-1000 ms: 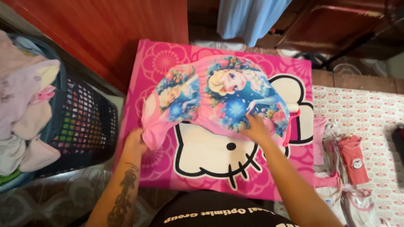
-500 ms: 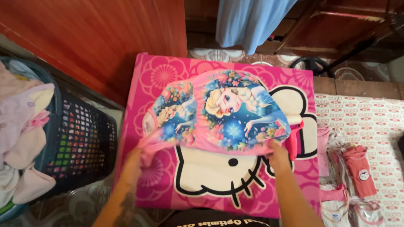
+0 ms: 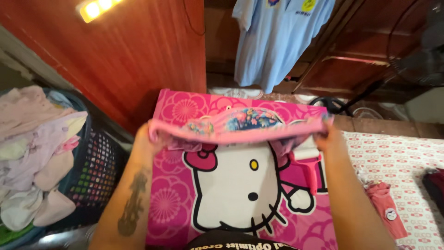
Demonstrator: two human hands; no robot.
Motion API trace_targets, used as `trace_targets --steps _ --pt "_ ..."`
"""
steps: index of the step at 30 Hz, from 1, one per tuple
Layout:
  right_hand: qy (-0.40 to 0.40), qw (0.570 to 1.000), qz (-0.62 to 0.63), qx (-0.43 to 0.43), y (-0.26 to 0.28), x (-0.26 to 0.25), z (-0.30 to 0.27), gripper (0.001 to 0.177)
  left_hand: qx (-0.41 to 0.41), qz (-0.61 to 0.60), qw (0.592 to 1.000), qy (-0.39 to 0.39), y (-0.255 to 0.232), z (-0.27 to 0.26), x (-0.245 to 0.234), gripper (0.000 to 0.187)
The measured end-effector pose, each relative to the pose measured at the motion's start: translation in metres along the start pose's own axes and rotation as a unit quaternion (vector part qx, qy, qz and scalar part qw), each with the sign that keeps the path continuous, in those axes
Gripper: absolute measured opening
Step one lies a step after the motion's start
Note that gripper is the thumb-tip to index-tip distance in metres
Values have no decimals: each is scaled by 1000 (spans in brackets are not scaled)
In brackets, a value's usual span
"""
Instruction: The person uses a lint roller to clean a polka dot top and a pink dress with character illustrations, then folds the dress into a small bundle.
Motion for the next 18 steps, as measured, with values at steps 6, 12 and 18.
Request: trace_targets --steps 6,12,18 --pt "222 950 -108 -192 92 198 -122 58 85 -285 943 147 -143 51 86 19" --pt "110 858 -464 -190 94 106 -210 46 24 -204 979 15 -133 -41 87 42" --pt "81 668 -718 177 -7 -151 -188 31 -178 -84 955 -220 41 -141 -50 41"
Point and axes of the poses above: each hand's wrist, its own z-axis towards the middle knuckle, its own x-axis out of the palm, y = z × x, the point moved 8 cm from there along z, towards the middle knuckle, and after that the axes turned 1 degree about y, right-handed, at the moved point
